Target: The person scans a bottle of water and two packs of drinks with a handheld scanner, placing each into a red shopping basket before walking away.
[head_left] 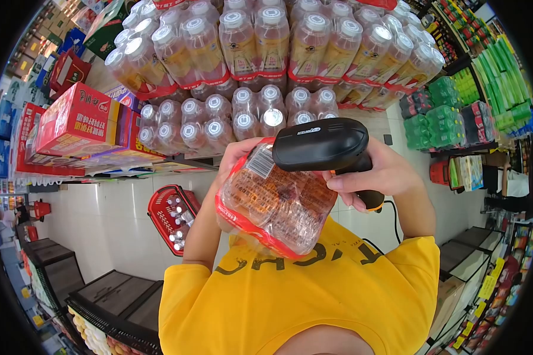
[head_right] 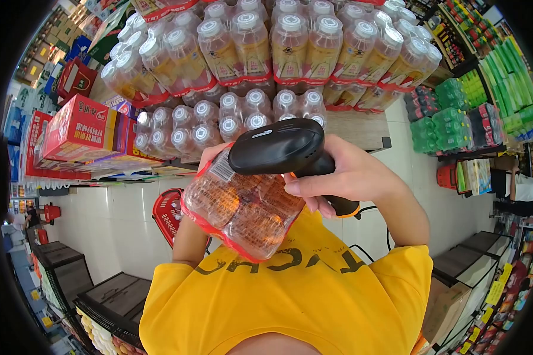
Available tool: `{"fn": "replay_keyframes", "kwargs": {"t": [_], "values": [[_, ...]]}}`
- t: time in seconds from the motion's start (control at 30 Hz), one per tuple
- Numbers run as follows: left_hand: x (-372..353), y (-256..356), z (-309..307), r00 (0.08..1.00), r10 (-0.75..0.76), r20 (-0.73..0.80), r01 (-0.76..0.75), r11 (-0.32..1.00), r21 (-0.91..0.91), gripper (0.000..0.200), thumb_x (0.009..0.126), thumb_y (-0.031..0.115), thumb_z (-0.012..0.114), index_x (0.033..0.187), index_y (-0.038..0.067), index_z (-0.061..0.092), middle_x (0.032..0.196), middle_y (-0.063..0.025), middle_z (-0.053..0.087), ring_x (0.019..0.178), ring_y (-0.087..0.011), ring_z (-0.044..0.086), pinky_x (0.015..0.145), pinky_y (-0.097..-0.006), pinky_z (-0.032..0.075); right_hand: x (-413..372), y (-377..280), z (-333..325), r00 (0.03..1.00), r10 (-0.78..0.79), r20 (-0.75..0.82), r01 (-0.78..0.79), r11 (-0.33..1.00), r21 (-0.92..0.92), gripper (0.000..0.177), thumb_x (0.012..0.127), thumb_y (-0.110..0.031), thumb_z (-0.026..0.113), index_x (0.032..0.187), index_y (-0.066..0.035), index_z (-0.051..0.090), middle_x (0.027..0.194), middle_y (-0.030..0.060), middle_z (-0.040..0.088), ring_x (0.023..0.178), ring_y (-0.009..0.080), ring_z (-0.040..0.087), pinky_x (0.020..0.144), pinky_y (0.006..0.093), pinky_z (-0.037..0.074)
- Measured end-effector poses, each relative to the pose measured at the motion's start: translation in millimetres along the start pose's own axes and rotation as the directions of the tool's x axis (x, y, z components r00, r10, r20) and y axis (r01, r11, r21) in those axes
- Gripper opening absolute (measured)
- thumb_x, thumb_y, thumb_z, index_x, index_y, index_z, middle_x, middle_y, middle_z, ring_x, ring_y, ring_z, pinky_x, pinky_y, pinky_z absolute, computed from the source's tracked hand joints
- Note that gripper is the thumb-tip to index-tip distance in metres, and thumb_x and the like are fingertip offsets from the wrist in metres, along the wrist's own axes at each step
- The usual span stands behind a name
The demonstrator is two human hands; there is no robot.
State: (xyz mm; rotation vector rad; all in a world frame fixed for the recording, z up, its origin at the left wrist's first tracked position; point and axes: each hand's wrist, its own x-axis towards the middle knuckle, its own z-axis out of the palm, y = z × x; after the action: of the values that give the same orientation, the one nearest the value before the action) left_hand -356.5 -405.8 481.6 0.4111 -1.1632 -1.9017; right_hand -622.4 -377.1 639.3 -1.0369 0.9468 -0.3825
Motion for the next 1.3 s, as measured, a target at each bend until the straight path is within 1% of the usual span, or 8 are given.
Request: {"fn": "replay_keyframes", "kwargs": {"t": [0.23, 0.33, 0.37, 0.43, 0.53, 0.87, 1.07, 1.3], "values": [[0, -7, -1, 0.996, -0.037, -0.078, 0.038, 0.999, 0.013, 0.082, 0.070, 0.052, 0.076, 0.122, -0.008, 0.055, 0.114, -0.0120, 0.063, 0.102, -0.0180, 0.062, 0.093, -0.0339, 0.048, 5, 6, -5, 0.997, -0.066, 0.030, 0.066, 0.998, 0.020, 0.026, 0.082, -0.009, 0.070, 0.102, -0.002, 0.056, 0.070, 0.0057, 0.060, 0.046, 0.0101, 0.055, 0.041, 0.0232, 0.041], [0, -4, -3, 0.979, -0.165, -0.119, 0.184, 0.969, 0.165, 0.068, 0.082, 0.048, 0.066, 0.125, -0.004, 0.053, 0.119, -0.0115, 0.061, 0.106, -0.0184, 0.060, 0.094, -0.0344, 0.047, -8, 5, -7, 0.993, -0.078, -0.086, 0.069, 0.993, -0.096, 0.041, 0.077, -0.016, 0.076, 0.110, -0.001, 0.056, 0.081, 0.0087, 0.065, 0.058, 0.0184, 0.063, 0.052, 0.0283, 0.048], [0, -1, -4, 0.964, -0.227, -0.140, 0.256, 0.935, 0.246, 0.064, 0.086, 0.046, 0.062, 0.127, -0.002, 0.052, 0.122, -0.0116, 0.059, 0.108, -0.0188, 0.059, 0.094, -0.0348, 0.047, -8, 21, -20, 0.951, -0.307, -0.049, 0.272, 0.899, -0.344, 0.047, 0.074, -0.018, 0.078, 0.112, 0.000, 0.056, 0.086, 0.0098, 0.065, 0.067, 0.0214, 0.064, 0.059, 0.0309, 0.049], [-8, -3, -4, 0.943, -0.272, -0.192, 0.315, 0.915, 0.252, 0.064, 0.087, 0.046, 0.061, 0.127, -0.002, 0.052, 0.122, -0.0116, 0.059, 0.109, -0.0189, 0.059, 0.095, -0.0348, 0.046, 4, 67, -50, 0.727, -0.658, 0.193, 0.573, 0.429, -0.698, 0.060, 0.068, -0.022, 0.081, 0.117, 0.001, 0.056, 0.097, 0.0121, 0.067, 0.085, 0.0274, 0.067, 0.072, 0.0360, 0.051], [-22, -23, -1, 0.929, -0.263, -0.261, 0.298, 0.948, 0.107, 0.063, 0.087, 0.046, 0.060, 0.128, -0.002, 0.051, 0.123, -0.0117, 0.058, 0.109, -0.0191, 0.058, 0.095, -0.0349, 0.046, 16, 77, -53, 0.735, -0.477, 0.482, 0.625, 0.752, -0.210, 0.067, 0.064, -0.024, 0.080, 0.120, 0.003, 0.055, 0.115, 0.0179, 0.061, 0.106, 0.0333, 0.060, 0.089, 0.0406, 0.046], [-66, -58, 5, 0.830, -0.221, -0.512, 0.131, 0.970, -0.206, 0.062, 0.089, 0.045, 0.057, 0.129, -0.001, 0.049, 0.126, -0.0117, 0.056, 0.111, -0.0196, 0.057, 0.096, -0.0353, 0.046, 81, 100, 4, 0.578, -0.060, 0.814, 0.474, 0.837, -0.275, 0.040, 0.069, -0.010, 0.070, 0.106, 0.001, 0.058, 0.107, 0.0206, 0.059, 0.096, 0.0363, 0.057, 0.084, 0.0389, 0.045], [-87, -71, 12, 0.771, -0.205, -0.602, 0.034, 0.959, -0.283, 0.061, 0.090, 0.045, 0.056, 0.130, -0.001, 0.048, 0.127, -0.0117, 0.055, 0.112, -0.0199, 0.056, 0.096, -0.0355, 0.045, 102, 99, 22, 0.487, -0.074, 0.870, 0.523, 0.823, -0.222, 0.032, 0.069, -0.008, 0.070, 0.098, 0.002, 0.060, 0.087, 0.0188, 0.064, 0.081, 0.0347, 0.060, 0.075, 0.0383, 0.047], [-115, -83, 9, 0.747, -0.208, -0.631, -0.035, 0.936, -0.350, 0.060, 0.091, 0.045, 0.053, 0.131, 0.000, 0.047, 0.129, -0.0117, 0.054, 0.114, -0.0203, 0.055, 0.097, -0.0357, 0.045, 109, 109, 53, 0.531, -0.115, 0.840, 0.539, 0.811, -0.229, 0.036, 0.070, -0.009, 0.070, 0.103, 0.002, 0.059, 0.090, 0.0216, 0.064, 0.083, 0.0379, 0.061, 0.073, 0.0395, 0.047]]}}
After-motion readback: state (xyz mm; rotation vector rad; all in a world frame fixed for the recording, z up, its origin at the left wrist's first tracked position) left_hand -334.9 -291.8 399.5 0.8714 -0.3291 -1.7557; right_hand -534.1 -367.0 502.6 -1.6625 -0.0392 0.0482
